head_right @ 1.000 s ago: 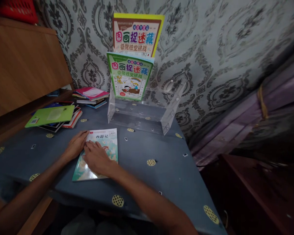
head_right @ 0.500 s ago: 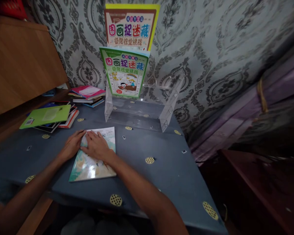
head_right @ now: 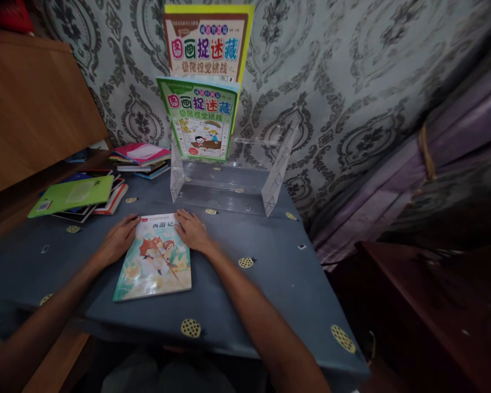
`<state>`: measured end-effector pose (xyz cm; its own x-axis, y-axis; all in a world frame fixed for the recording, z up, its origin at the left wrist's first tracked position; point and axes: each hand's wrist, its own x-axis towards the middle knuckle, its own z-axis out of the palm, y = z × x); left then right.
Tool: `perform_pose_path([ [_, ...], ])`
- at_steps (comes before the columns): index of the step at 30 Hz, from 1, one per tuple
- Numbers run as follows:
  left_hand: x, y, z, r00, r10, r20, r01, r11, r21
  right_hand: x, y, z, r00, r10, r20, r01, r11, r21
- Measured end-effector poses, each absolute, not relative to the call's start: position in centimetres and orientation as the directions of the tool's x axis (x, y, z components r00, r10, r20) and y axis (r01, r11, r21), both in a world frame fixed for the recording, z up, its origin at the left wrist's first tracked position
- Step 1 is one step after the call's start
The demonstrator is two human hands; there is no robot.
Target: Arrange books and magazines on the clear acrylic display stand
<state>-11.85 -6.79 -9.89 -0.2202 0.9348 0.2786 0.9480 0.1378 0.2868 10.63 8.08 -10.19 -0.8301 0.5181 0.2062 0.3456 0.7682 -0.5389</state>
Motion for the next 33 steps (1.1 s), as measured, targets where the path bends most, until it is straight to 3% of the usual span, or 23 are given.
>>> perform_pose_path([
  [5,-10.1,-6.2,-8.9,-0.092,0.974,0.205,0.990,0.068,0.121,11.0,9.6,-10.2,-0.828,0.521,0.206,0.254,0.677,-0.690],
  [9,-7.2,-5.5,-8.5,0.034,0.994,0.103,0.996,-0.043,0.080,11.0,10.0,-9.9,-0.814,0.534,0.227,0.194,0.619,-0.761],
  [18,1.1,-8.2,-8.1,0.462,0.886,0.036,0.885,-0.463,0.047,11.1,9.8,-9.7,-0.812,0.547,0.202,0.209,0.596,-0.775],
  [23,3.4,-11.0,-8.0,0.557,0.830,0.016,0.829,-0.557,0.045,11.0,9.3,-9.5,-0.831,0.528,0.174,0.250,0.635,-0.731],
  [26,3.2,-11.9,-7.7,0.556,0.830,0.043,0.822,-0.557,0.122,11.1,8.2,-9.5,-0.833,0.528,0.162,0.316,0.696,-0.644],
  [28,2.7,-12.3,-7.5,0.505,0.857,0.106,0.823,-0.514,0.241,11.3,7.1,-9.3,-0.830,0.532,0.164,0.366,0.744,-0.560],
  [33,1.9,-12.8,-6.9,0.038,0.967,0.251,0.693,-0.207,0.690,12.5,3.4,-8.3,-0.823,0.552,0.134,0.454,0.781,-0.429],
])
